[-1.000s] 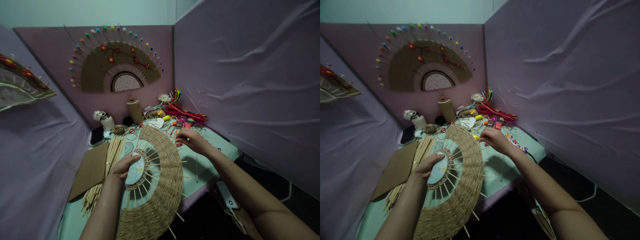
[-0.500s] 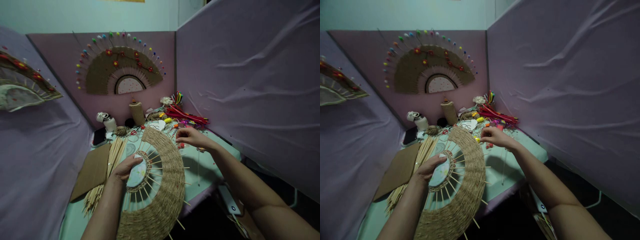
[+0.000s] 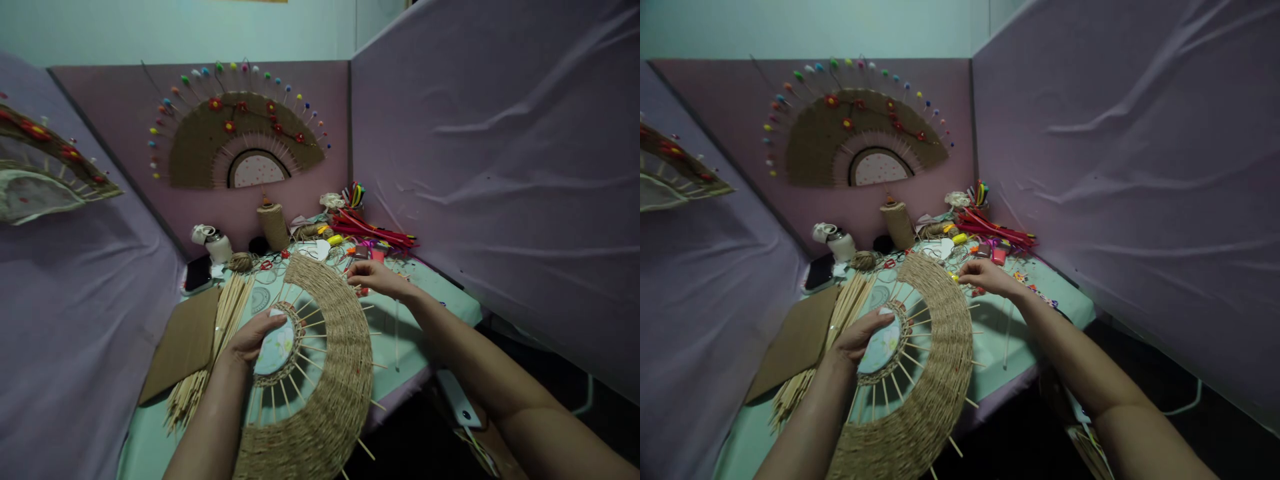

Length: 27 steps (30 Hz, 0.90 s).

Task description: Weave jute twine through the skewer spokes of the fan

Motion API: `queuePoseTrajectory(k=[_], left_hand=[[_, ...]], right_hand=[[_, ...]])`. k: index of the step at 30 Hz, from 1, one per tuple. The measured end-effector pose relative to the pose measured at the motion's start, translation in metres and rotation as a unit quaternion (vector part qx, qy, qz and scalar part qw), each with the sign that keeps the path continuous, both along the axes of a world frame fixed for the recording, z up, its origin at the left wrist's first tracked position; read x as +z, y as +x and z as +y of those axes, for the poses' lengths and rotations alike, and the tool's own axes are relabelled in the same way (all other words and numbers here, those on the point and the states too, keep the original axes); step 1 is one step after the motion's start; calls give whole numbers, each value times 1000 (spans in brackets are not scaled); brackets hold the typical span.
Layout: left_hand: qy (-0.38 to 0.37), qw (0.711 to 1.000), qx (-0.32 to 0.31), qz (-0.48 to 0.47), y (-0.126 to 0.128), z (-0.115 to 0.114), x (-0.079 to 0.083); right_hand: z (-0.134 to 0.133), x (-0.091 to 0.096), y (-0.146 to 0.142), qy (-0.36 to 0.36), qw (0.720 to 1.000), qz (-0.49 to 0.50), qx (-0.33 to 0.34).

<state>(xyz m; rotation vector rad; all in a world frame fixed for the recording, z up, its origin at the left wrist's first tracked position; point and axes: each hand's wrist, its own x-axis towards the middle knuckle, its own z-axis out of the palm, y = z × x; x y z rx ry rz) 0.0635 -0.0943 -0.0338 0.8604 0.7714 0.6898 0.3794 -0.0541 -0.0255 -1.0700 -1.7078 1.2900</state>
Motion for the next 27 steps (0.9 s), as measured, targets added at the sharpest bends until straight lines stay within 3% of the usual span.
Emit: queuePoseTrajectory(k=[4, 9, 17, 21, 27], left_hand=[[0, 1000, 4, -5, 3, 0, 2], [-8, 1000, 7, -15, -1, -9, 6], [-26, 997, 13, -74, -23, -36, 2], [-18, 995, 35, -94, -30, -38, -2], [-2, 995, 48, -91, -34, -35, -7]], right_hand=[[0, 2, -4, 95, 994, -30, -36], [-4, 19, -7, 230, 965, -112, -48], [-3, 51, -29, 409, 895, -165, 62], [6, 71, -45, 455, 866, -191, 77], [18, 104, -70, 489, 830, -216, 159]])
